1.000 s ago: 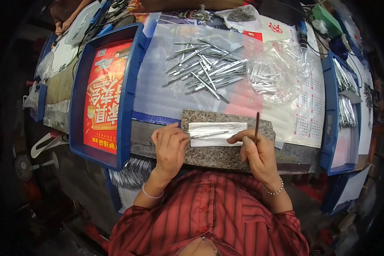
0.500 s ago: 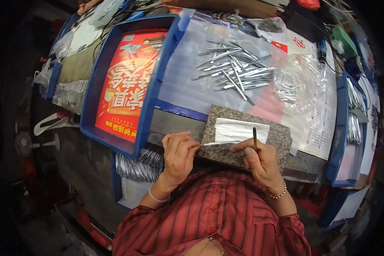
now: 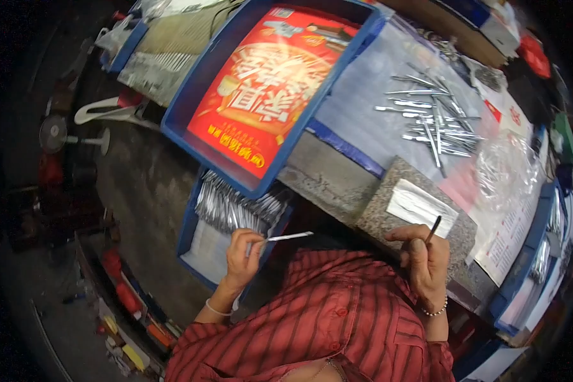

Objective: Manually assembling or processing small metal hardware components using a hand tool on a granite block.

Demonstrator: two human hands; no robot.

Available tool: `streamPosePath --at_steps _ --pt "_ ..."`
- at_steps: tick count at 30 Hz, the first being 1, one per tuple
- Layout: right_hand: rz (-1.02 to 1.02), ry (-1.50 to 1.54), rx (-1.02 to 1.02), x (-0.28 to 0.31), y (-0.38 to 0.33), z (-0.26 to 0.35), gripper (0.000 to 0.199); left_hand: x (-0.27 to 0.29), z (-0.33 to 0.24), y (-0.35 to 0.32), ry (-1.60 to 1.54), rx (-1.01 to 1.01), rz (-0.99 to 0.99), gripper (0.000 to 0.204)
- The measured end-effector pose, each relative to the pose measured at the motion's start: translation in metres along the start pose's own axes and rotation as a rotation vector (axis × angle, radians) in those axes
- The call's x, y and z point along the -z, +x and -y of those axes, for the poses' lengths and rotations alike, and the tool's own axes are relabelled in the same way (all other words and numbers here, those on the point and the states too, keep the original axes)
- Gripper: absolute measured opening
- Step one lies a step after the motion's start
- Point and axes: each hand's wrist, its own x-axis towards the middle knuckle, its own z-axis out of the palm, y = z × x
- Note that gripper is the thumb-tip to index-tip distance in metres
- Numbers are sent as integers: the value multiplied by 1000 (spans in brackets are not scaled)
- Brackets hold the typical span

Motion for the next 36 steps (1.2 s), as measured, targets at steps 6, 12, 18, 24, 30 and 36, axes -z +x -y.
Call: streamPosePath --at_steps 6,12,18,24,30,36 --pt "106 -46 -3 -18 14 16 39 16 90 -84 17 524 -370 7" --pt "149 -123 51 -24 11 17 29 -11 138 -92 55 636 -471 9" --pt "82 -193 21 -3 0 7 21 -21 143 -86 99 637 -401 8" --pt "-98 -202 20 25 -10 -9 20 -18 116 -73 193 516 -341 10" --pt "-452 -207 -73 68 -16 -7 20 -30 0 0 -1 159 -88 12" --pt "-583 -643 -61 108 4 -30 22 -83 -91 80 -211 -222 155 41"
